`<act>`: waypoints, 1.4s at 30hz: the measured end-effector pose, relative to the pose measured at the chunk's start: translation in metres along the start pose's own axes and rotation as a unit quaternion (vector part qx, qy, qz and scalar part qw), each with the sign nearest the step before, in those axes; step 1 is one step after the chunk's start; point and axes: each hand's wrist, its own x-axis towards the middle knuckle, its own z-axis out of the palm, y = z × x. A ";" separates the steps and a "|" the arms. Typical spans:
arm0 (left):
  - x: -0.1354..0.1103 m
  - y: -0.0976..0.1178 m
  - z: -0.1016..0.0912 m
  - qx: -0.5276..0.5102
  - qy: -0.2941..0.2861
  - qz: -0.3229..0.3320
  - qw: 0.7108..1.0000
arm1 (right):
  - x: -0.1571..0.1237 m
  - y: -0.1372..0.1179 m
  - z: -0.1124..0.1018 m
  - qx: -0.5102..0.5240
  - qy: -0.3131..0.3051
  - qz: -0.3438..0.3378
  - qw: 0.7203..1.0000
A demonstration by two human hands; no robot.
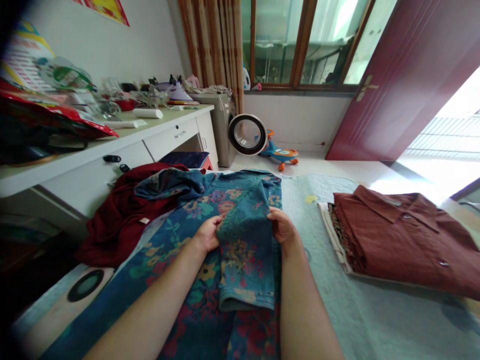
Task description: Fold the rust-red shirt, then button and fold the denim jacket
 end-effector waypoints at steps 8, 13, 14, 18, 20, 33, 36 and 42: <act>-0.003 0.006 -0.011 0.181 0.044 0.097 0.978 | -0.005 -0.001 -0.015 0.052 0.005 0.021 0.998; 0.009 0.010 -0.013 0.515 0.120 0.229 0.817 | -0.005 -0.004 -0.021 0.041 0.027 0.036 0.998; 0.012 0.011 -0.011 0.568 0.131 0.238 0.777 | -0.003 -0.004 -0.021 0.043 0.037 0.034 0.998; 0.025 0.012 -0.002 0.633 0.117 0.216 0.734 | 0.003 -0.003 -0.018 0.040 0.062 0.032 0.997; 0.030 0.011 -0.001 0.583 0.080 0.232 0.775 | 0.005 0.000 -0.015 0.015 0.069 0.044 0.997; 0.025 0.008 -0.009 0.699 0.093 0.257 0.661 | 0.000 -0.004 -0.023 -0.021 0.108 0.022 0.994; 0.027 0.012 -0.010 0.711 0.077 0.251 0.652 | 0.000 -0.003 -0.024 -0.096 0.133 0.052 0.985; 0.034 0.015 -0.014 0.604 -0.004 0.261 0.753 | 0.003 0.001 -0.026 -0.126 0.160 0.026 0.979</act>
